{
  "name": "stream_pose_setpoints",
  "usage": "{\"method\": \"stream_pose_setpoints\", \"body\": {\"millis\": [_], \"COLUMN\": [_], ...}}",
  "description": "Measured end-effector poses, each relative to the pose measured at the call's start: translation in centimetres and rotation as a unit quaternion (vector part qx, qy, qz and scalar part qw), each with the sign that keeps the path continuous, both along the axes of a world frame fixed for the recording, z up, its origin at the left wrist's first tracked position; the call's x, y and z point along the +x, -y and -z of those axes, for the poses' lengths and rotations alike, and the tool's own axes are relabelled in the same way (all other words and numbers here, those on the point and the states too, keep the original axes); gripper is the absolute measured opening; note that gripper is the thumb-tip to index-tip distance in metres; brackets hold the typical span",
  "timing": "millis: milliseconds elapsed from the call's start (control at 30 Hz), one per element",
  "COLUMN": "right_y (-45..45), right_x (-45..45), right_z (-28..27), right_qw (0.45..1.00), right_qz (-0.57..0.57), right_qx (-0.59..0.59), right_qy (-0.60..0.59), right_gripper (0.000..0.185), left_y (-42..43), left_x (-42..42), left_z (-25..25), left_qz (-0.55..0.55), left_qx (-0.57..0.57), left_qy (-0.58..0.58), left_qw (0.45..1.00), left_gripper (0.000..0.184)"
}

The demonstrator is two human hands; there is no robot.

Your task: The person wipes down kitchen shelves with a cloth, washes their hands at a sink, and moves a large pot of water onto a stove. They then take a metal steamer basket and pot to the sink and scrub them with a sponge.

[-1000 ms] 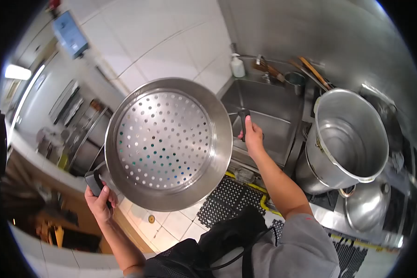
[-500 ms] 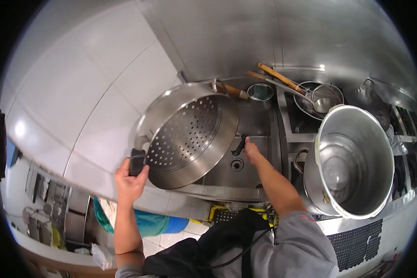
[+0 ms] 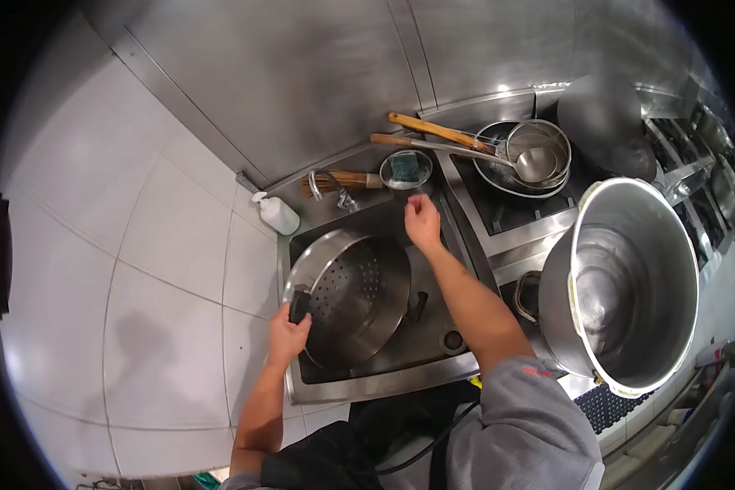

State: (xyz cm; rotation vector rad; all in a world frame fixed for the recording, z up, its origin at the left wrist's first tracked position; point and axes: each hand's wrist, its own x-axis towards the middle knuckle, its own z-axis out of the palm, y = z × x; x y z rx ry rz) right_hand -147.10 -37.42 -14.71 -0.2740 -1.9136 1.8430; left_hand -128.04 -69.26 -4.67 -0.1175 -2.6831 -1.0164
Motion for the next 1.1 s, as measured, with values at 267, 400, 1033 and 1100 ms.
{"method": "stream_pose_setpoints", "body": {"millis": [267,400,1033,1100], "right_y": [-2.3,-2.5,-5.6,-4.8], "right_x": [-12.8,-15.5,-23.1,-22.5], "right_z": [-3.0,-3.8,1.5,-2.0], "right_qw": [0.880,0.785,0.706,0.679], "right_qz": [-0.009,-0.165,-0.264,-0.243], "right_qx": [0.473,0.541,0.635,0.674], "right_qy": [-0.038,0.251,0.168,0.162], "right_gripper": [0.035,0.031,0.032,0.029], "left_y": [2.3,3.4,-1.1,-0.9], "left_x": [-2.7,-4.2,1.3,2.0], "left_z": [6.7,9.5,19.0,18.9], "left_qz": [0.034,0.078,0.038,0.049], "left_qx": [-0.030,-0.022,0.072,0.086], "left_qy": [0.058,0.007,0.070,0.111], "left_qw": [0.997,0.997,0.994,0.989], "left_gripper": [0.023,0.024,0.025,0.025]}}
